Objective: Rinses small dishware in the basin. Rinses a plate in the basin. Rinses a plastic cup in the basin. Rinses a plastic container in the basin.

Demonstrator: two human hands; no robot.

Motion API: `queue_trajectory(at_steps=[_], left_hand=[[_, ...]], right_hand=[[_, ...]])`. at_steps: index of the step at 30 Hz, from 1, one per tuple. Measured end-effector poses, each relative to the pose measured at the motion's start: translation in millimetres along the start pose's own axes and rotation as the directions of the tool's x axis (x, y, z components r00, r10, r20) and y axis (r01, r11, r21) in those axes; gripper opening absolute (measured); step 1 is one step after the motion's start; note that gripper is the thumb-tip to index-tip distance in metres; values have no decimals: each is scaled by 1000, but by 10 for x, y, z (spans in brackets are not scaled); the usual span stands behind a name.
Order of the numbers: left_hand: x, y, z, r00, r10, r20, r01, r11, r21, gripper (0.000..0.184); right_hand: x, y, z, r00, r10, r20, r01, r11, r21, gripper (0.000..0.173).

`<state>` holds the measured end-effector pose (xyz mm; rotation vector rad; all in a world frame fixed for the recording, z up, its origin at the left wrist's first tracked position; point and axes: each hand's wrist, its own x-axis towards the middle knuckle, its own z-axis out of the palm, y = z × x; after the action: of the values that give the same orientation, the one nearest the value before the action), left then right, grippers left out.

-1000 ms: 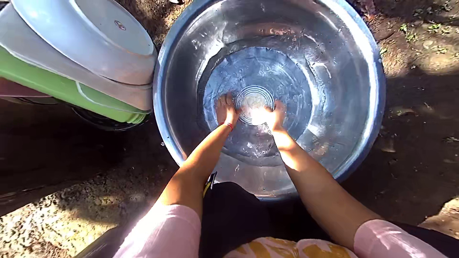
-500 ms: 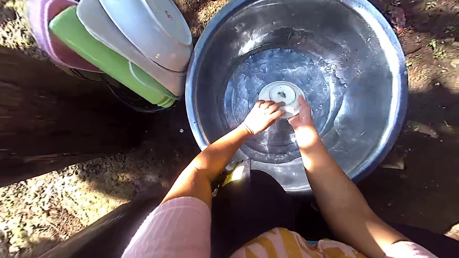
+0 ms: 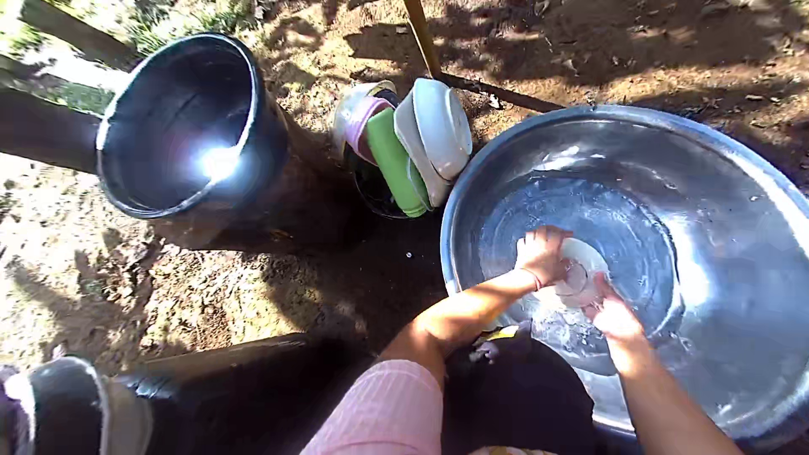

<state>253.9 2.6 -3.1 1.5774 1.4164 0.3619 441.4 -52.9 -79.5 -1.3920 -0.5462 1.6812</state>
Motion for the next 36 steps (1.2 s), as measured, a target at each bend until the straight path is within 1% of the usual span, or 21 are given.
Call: queue_trajectory(at_steps=[1,2,4,6,8,10,11,13,15,17,20,23,24,25,26,28,29,31,32,33,36], left_hand=[[-18,63,-183,999,18,41,-21,997,74,66],[-47,134,-346,994,33,104,-44,993,109,66],[-111,316,-608,962,94,258,-122,988,93,51],[-224,545,-771,940,149,309,-178,982,69,43],[-370,703,-869,954,169,249,-203,972,119,39],[-530,775,-963,970,132,204,-178,958,227,38],[-603,780,-1008,977,108,186,-156,951,268,38],[-712,709,-1124,988,82,134,-120,947,298,37],[-800,591,-1287,995,83,64,-97,958,271,38],[-861,432,-1444,996,84,14,-85,965,248,37],[-1021,277,-1606,992,92,-89,-75,981,178,31],[-1379,234,-2065,947,63,-315,-64,998,8,32],[-1555,233,-2284,900,62,-432,-88,995,-40,33],[-1746,223,-2533,820,75,-567,-128,990,-55,35],[-1941,192,-2797,702,98,-705,-169,985,-31,35],[-2327,88,-3362,390,127,-912,-183,981,59,40],[-2509,-28,-3652,240,135,-961,-152,983,101,51],[-2778,-403,-4220,20,114,-993,-65,992,113,66],[-2878,-606,-4458,-31,37,-999,1,999,37,68],[-2956,-775,-4622,-48,-84,-995,85,992,-88,67],[-2997,-1230,-4787,-5,-494,-869,232,845,-482,58]], right_hand=[[29,-113,-28,994,-25,108,31,998,-49,39],[51,-234,-51,980,-58,191,73,995,-72,43],[98,-504,-40,957,-107,269,128,990,-63,68],[110,-722,-2,935,-162,315,189,980,-58,81],[133,-887,77,925,-169,340,214,972,-100,80],[112,-1018,147,954,-57,295,166,918,-360,49],[92,-1077,168,973,34,226,97,834,-543,41],[107,-1085,55,969,191,156,11,597,-802,41],[209,-973,-178,949,283,140,28,366,-930,41],[263,-813,-334,933,343,110,28,238,-971,40],[146,-629,-458,937,350,-5,-85,215,-973,36],[135,-464,-631,941,326,-88,-199,325,-924,39],[108,-449,-671,940,322,-110,-227,356,-907,39],[90,-434,-706,942,311,-129,-245,372,-895,39],[66,-428,-724,942,305,-140,-256,384,-887,39],[34,-417,-730,944,301,-135,-252,392,-885,37],[13,-416,-718,944,308,-122,-242,389,-889,36],[119,-340,-790,952,296,-83,-196,376,-906,36],[187,-297,-807,955,291,-62,-169,359,-918,35],[212,-285,-768,956,290,-52,-154,342,-927,33],[213,-300,-573,960,277,-27,-140,397,-907,31]])
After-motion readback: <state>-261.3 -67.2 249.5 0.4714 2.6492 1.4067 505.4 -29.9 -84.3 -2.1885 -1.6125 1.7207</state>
